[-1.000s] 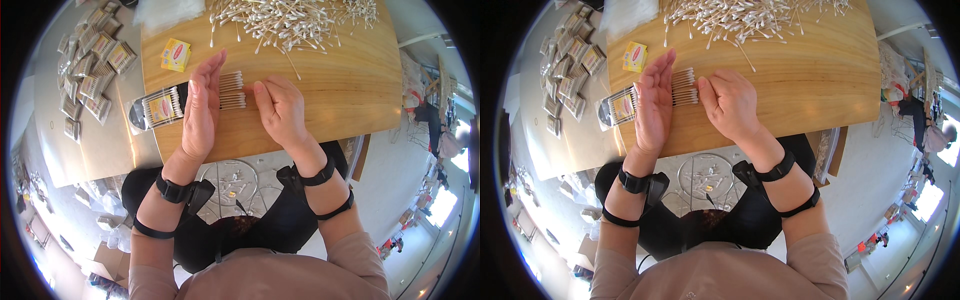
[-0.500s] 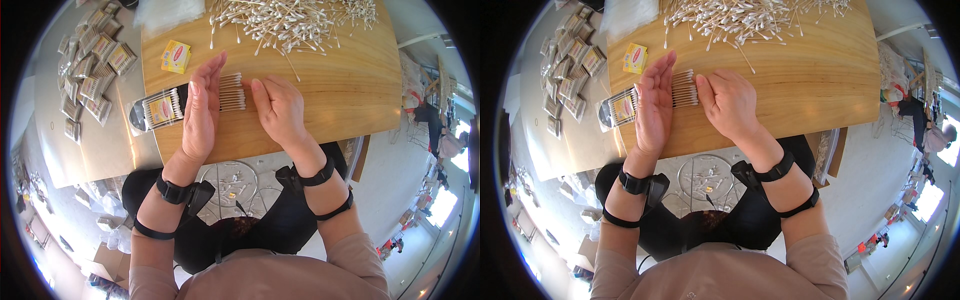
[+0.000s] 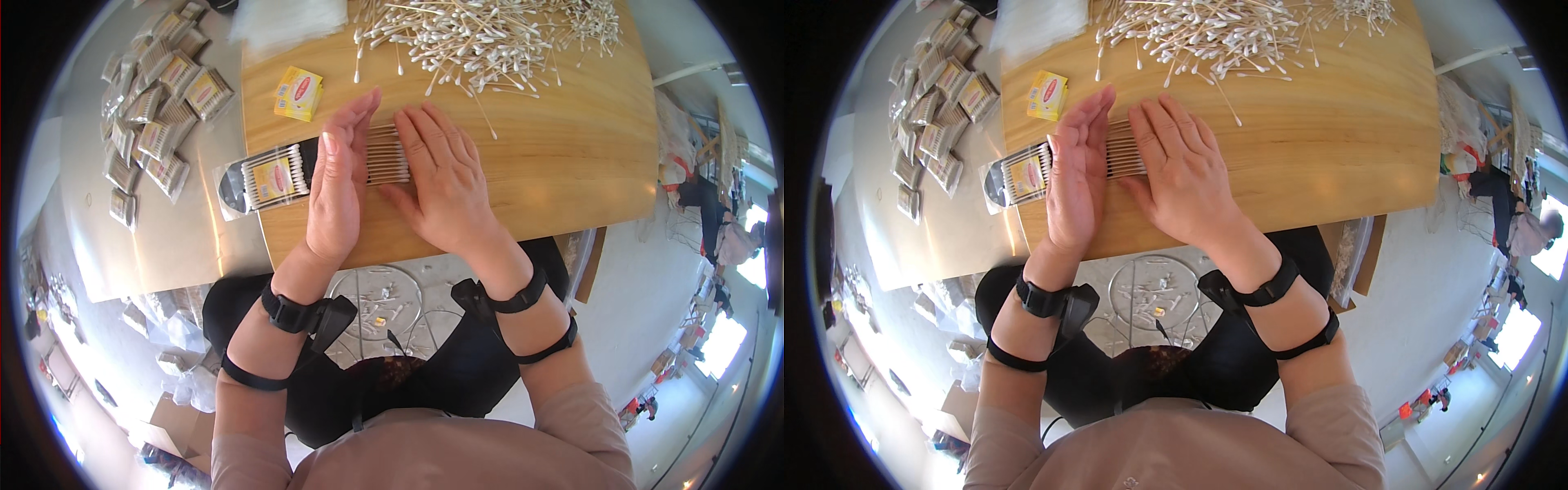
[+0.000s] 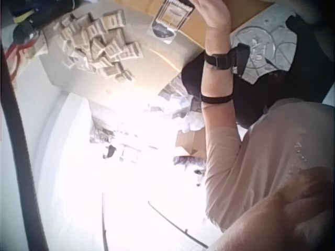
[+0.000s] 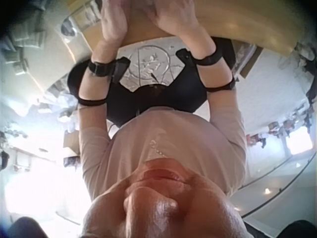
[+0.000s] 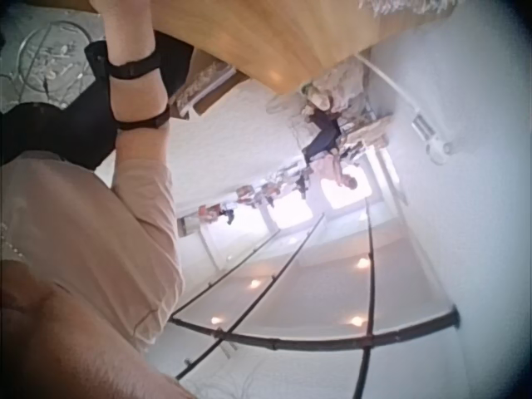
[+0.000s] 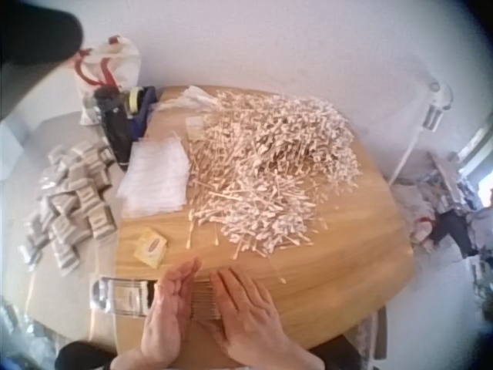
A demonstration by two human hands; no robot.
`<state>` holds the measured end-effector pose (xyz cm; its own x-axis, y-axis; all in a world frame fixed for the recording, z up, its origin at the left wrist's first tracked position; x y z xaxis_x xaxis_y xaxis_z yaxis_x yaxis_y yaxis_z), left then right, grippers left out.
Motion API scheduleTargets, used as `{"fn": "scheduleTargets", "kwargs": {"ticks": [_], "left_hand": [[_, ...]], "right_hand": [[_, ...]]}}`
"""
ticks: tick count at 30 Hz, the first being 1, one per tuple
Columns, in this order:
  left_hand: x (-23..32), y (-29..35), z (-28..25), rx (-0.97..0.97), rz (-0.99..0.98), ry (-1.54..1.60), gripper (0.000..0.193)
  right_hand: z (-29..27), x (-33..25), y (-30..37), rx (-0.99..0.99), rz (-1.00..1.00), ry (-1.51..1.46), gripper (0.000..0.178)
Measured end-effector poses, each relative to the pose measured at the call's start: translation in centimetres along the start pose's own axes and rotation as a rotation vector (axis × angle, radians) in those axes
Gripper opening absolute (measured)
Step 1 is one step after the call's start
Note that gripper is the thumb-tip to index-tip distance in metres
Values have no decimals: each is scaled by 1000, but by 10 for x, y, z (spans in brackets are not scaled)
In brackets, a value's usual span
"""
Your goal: Arranging and packaging cotton swabs into clear plastic bags.
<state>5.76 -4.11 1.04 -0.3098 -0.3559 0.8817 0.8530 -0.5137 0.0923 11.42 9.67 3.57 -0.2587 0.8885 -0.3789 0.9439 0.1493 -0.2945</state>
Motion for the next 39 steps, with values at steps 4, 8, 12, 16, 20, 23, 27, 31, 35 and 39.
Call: {"fn": "scheduleTargets", "kwargs": {"ticks": [4,8,12,16,20,23,27,31,35,39], "left_hand": [[-1,-2,-1,-33,63,-17,56],[6,-2,-4,-40,109,9,56],[26,4,-11,-5,151,-517,54],[11,12,-9,54,227,-1269,64],[-2,10,0,29,253,-1516,80],[-7,12,-4,29,270,-1571,82],[1,13,-4,24,259,-1472,74],[37,15,-30,133,263,-1495,60],[51,20,-82,323,237,-1679,55],[45,27,-99,314,128,-1723,52]], "right_hand": [[6,-1,0,-105,-6,31,66],[11,-2,1,-166,-10,142,62],[13,-2,3,-161,-11,161,61],[15,-1,4,-170,-13,146,61],[18,1,5,-157,-20,174,60],[22,-1,5,-141,-32,196,60],[21,-5,2,-161,-22,195,61],[16,-9,0,-179,13,160,61],[16,-11,0,-178,2,186,63],[19,-14,-5,-162,-12,174,63]]}}
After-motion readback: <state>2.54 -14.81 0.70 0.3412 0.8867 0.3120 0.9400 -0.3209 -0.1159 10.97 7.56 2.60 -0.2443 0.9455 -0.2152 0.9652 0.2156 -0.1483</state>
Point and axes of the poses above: each hand's wrist, its own y-axis away from the middle knuckle, its own z-axis out of the palm, x = y × z, the point moved 1 cm from there along -y, towards the middle knuckle, and after that the axes turned 8 degrees about -z, right-handed, at the moved point
